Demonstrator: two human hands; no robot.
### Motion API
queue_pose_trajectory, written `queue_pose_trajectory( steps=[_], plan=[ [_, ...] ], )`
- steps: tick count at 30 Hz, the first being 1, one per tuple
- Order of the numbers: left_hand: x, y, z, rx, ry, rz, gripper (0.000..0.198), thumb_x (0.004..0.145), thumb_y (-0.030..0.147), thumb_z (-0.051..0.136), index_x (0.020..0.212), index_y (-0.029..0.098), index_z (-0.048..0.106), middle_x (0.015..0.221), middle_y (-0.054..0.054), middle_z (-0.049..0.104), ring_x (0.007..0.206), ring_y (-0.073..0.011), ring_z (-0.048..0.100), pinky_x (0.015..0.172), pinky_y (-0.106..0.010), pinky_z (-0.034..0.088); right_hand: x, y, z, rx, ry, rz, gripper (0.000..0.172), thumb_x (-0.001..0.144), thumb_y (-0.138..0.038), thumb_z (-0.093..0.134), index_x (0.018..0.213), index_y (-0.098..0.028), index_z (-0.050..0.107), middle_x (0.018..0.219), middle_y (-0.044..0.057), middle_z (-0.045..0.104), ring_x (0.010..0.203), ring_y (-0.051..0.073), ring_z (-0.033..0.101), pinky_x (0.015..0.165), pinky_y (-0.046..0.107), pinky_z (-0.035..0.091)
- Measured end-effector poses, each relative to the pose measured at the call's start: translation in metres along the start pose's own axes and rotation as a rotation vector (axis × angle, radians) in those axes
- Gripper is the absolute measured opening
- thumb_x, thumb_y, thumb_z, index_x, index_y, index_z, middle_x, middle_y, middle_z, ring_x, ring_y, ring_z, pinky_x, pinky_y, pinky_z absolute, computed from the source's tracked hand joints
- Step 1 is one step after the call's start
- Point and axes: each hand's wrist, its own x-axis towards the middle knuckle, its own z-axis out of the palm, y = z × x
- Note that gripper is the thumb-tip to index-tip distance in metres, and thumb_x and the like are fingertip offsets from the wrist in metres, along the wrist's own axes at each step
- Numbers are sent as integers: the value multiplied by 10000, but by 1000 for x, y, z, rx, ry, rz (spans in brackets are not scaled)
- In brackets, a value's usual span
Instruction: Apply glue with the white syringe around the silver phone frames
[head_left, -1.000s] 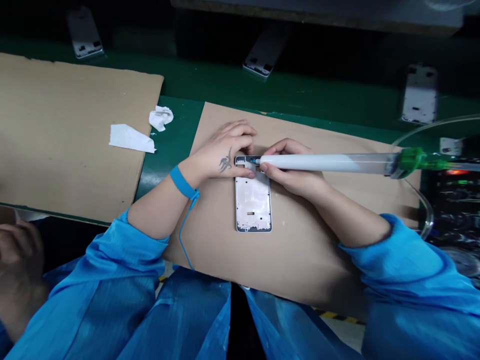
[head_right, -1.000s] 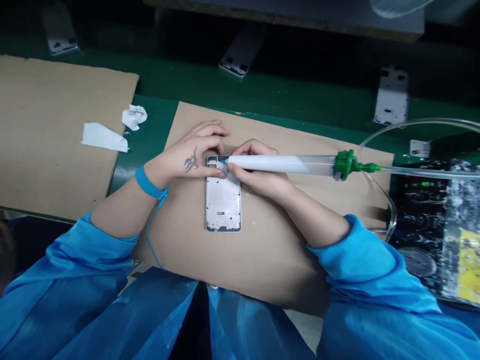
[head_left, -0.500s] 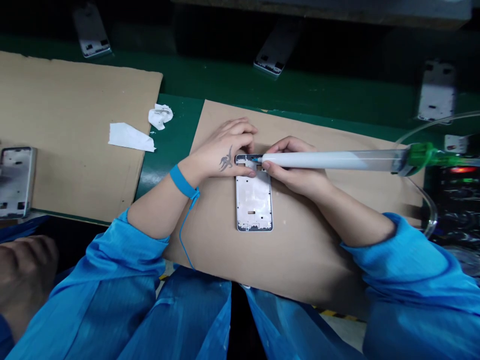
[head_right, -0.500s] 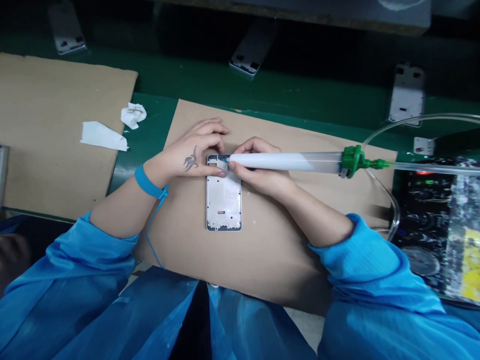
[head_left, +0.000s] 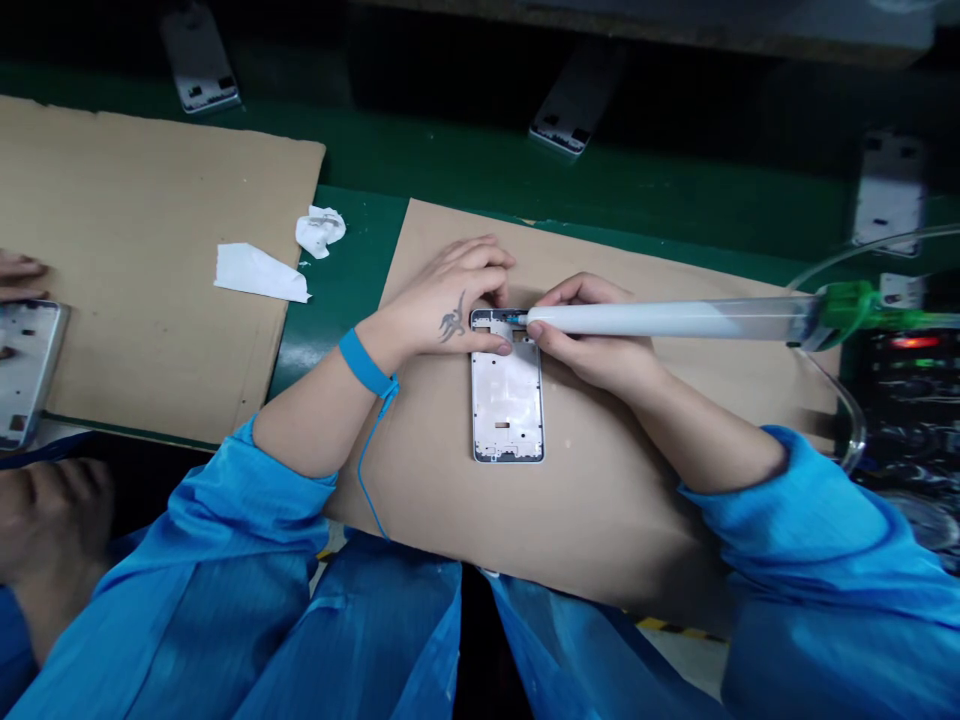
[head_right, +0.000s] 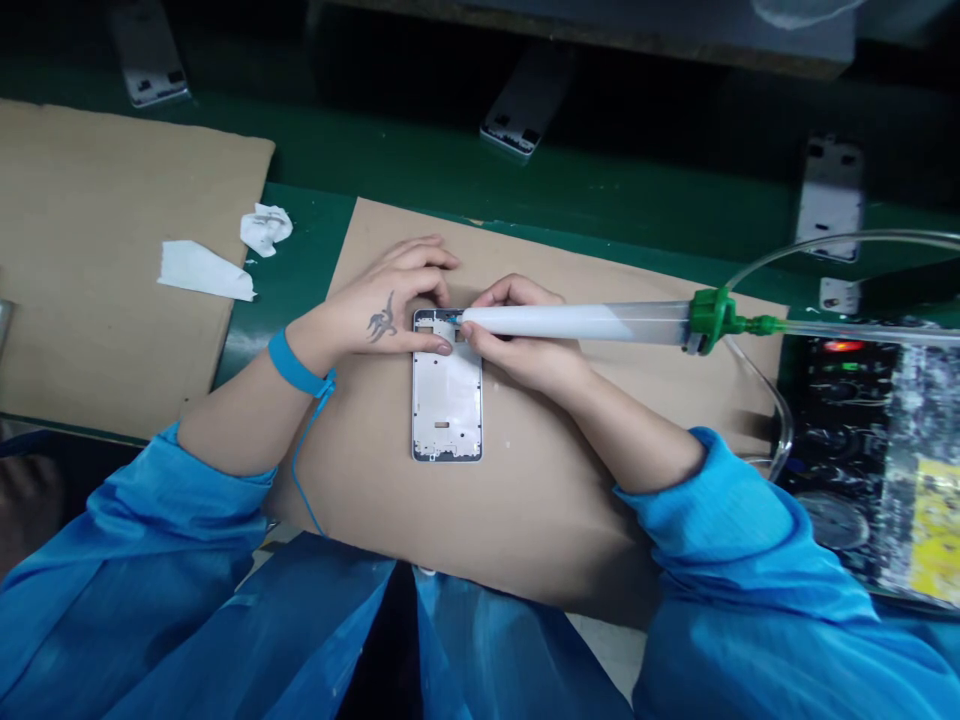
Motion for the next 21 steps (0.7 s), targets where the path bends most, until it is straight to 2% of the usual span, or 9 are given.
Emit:
queue_pose_trajectory(
  steps=[17, 21],
  plan=[
    [0, -3, 2, 27, -8, -4, 569, 746, 653, 1030, 1038, 257, 744, 1579, -149, 696, 1694, -491, 455, 1394, -725, 378, 1, 1, 1, 30, 30, 5, 399, 784, -579, 970, 858, -275, 722, 838, 46, 805, 689, 227, 712, 602, 375, 576],
    [0, -4, 3, 17, -2, -6, 566, 741, 644, 1035, 1037, 255, 750, 1571, -148, 696, 1697, -498, 444, 1397, -733, 373, 1, 1, 0, 17, 38, -14, 359, 803, -546, 962, 854, -272, 736, 856, 50, 812, 702, 226, 717, 627, 378, 580]
  ],
)
